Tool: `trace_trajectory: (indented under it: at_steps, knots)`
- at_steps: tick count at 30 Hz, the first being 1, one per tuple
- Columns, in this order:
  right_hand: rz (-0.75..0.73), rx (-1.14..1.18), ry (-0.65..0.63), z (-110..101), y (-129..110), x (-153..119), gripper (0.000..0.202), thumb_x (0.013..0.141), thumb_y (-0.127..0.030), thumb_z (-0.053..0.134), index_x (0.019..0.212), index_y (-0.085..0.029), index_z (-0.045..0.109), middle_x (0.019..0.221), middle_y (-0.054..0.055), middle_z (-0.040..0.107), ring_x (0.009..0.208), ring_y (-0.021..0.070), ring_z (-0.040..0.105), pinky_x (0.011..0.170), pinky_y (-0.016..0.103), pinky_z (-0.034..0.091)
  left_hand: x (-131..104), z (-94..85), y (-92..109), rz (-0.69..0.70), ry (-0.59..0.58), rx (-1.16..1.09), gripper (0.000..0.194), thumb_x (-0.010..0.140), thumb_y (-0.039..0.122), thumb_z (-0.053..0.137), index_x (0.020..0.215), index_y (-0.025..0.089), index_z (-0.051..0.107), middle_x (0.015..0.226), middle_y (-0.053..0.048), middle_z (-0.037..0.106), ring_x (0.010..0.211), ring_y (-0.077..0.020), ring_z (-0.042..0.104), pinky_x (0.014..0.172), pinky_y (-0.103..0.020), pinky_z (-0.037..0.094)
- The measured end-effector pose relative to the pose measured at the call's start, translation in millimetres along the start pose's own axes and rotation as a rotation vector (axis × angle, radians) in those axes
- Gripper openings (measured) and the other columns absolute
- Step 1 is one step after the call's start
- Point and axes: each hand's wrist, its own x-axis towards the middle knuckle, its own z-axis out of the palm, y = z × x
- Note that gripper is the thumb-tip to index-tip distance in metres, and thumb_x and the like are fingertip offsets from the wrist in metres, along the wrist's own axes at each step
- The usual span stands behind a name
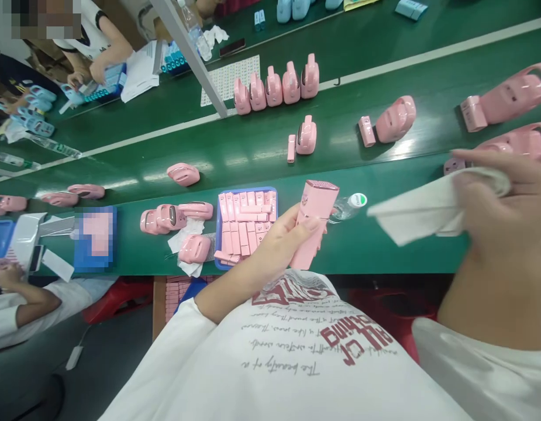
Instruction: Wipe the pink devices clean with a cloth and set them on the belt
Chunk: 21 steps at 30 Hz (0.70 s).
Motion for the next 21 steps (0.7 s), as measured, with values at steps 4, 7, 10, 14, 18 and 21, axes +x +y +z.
trace_trajectory:
  at_steps: [4,7,10,14,18,21]
  knots:
    - [-0.327,0.223,-0.335,28,-83,-5,0.032,0.071,-0.029,0.073,0.103,-0.026,0.071,0.076,0.0,0.069,0.053,0.0089,0.052,0.046,0.022,0.037,-5,4.2,-2,-0.024,0.006,0.052,0.037,0.077,0.048,0.064,0.1,0.019,0.061,0.083,-0.002,0.056,0.066,-0.0093,0.049,0.058,-0.022,0.039]
    - [-0.39,0.363,-0.336,43,-105,-10,0.031,0.073,-0.024,0.073,0.104,-0.027,0.07,0.076,-0.002,0.069,0.056,0.0093,0.054,0.05,0.023,0.041,-6,5.6,-4,-0.018,0.001,0.056,0.035,0.078,0.047,0.064,0.1,0.019,0.061,0.077,-0.001,0.056,0.064,-0.0096,0.049,0.059,-0.023,0.039]
    - [-0.375,0.385,-0.272,55,-105,-17,0.019,0.077,-0.016,0.068,0.093,-0.028,0.071,0.061,-0.005,0.062,0.049,0.0084,0.047,0.047,0.024,0.038,-5,6.6,-6,-0.015,0.012,0.062,0.033,0.08,0.046,0.062,0.102,0.021,0.06,0.077,0.0,0.056,0.064,-0.0094,0.049,0.06,-0.023,0.038]
    - [-0.442,0.167,-0.101,63,-97,-24,0.007,0.081,-0.025,0.064,0.076,-0.025,0.069,0.06,-0.002,0.062,0.048,0.0113,0.047,0.046,0.028,0.037,-2,8.2,-9,-0.017,0.005,0.068,0.034,0.08,0.046,0.062,0.102,0.022,0.059,0.075,0.0,0.056,0.062,-0.0094,0.048,0.06,-0.023,0.038]
    - [-0.452,0.071,-0.045,60,-93,-26,0.017,0.086,-0.031,0.057,0.072,-0.024,0.065,0.057,-0.001,0.06,0.047,0.0109,0.045,0.047,0.027,0.036,0,10.5,-11,-0.032,-0.019,0.047,0.037,0.078,0.05,0.062,0.1,0.02,0.059,0.074,0.0,0.054,0.061,-0.0087,0.046,0.058,-0.023,0.037]
    - [-0.454,0.12,0.055,48,-86,-23,0.013,0.084,-0.022,0.059,0.072,-0.02,0.063,0.057,-0.002,0.058,0.048,0.0085,0.045,0.048,0.024,0.034,2,10.9,-11,-0.065,-0.056,0.022,0.039,0.078,0.05,0.062,0.101,0.019,0.059,0.078,0.0,0.053,0.061,-0.0077,0.046,0.055,-0.022,0.036]
